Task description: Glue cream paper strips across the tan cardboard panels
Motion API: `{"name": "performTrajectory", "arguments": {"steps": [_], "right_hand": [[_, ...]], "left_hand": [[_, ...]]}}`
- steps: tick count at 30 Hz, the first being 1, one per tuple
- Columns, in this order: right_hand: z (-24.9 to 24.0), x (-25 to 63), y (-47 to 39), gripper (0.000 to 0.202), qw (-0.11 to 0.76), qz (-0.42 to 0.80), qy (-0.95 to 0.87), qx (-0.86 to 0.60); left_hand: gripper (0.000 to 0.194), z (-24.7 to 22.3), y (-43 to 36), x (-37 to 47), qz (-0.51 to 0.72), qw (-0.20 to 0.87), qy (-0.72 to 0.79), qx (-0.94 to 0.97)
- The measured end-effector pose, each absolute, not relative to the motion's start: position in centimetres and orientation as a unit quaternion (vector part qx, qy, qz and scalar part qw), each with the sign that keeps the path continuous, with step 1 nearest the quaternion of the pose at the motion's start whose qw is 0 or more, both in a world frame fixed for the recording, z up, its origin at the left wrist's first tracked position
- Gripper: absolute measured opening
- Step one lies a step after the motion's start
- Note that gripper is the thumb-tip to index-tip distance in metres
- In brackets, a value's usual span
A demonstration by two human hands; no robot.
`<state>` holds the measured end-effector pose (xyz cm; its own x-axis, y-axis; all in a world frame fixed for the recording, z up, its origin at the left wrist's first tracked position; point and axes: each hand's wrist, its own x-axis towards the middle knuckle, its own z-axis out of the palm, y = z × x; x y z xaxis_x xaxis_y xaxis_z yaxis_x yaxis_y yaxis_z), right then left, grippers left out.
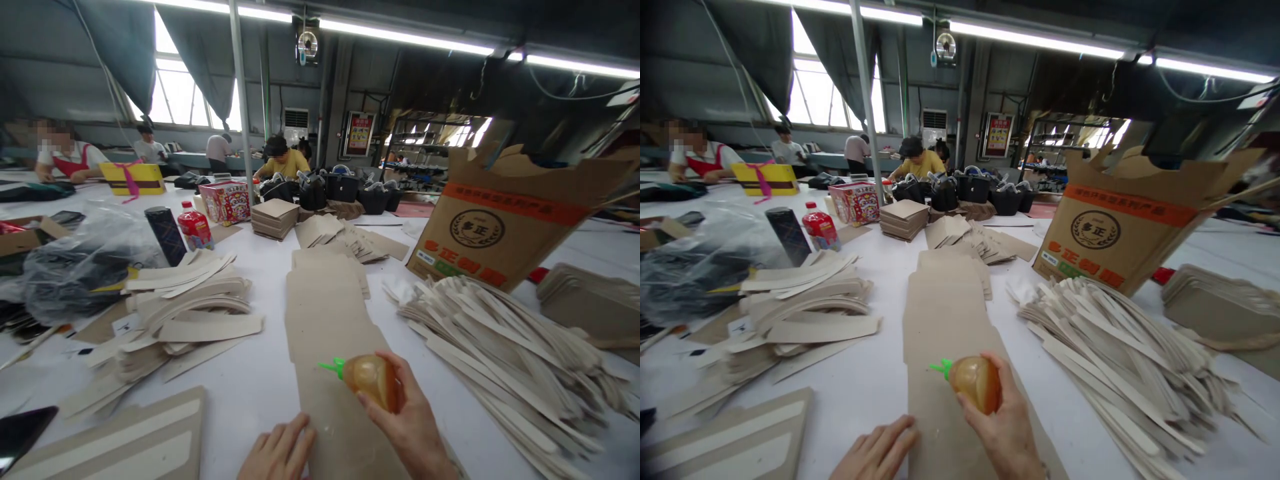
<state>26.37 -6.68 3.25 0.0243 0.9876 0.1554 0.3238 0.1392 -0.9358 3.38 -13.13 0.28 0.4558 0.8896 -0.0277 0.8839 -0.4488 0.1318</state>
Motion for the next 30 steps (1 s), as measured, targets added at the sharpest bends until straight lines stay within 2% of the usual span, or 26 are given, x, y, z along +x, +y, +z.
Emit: {"name": "performTrajectory", "arguments": {"steps": [4,10,15,23,25,28,30], "right_hand": [[3.4,25.5,-6.9,0.052,0.414,0.291,-0.676,-0.537],[3.8,24.5,-6.6,0.049,0.398,0.223,-0.727,-0.513],[4.1,25.1,-6.7,0.049,0.412,0.213,-0.718,-0.519],[3.9,24.4,-7.4,0.052,0.454,0.360,-0.612,-0.538],[4.0,24.0,-6.8,0.053,0.495,0.446,-0.525,-0.529],[4.6,24.3,-5.7,0.043,0.561,0.580,-0.355,-0.472],[5.0,25.5,-5.0,0.040,0.595,0.603,-0.282,-0.450]], "left_hand": [[0.049,3.3,-11.6,4.6,0.001,0.131,0.588,0.798],[0.036,2.9,-10.5,4.7,0.055,0.165,0.612,0.771],[0.036,2.7,-10.5,4.5,0.058,0.167,0.610,0.772],[0.035,2.7,-10.5,3.6,0.116,0.162,0.592,0.781],[0.037,2.6,-10.5,3.4,0.128,0.161,0.584,0.785],[0.044,2.6,-10.3,3.2,0.111,0.173,0.583,0.786],[0.051,2.7,-10.1,3.3,0.087,0.182,0.585,0.786]]}}
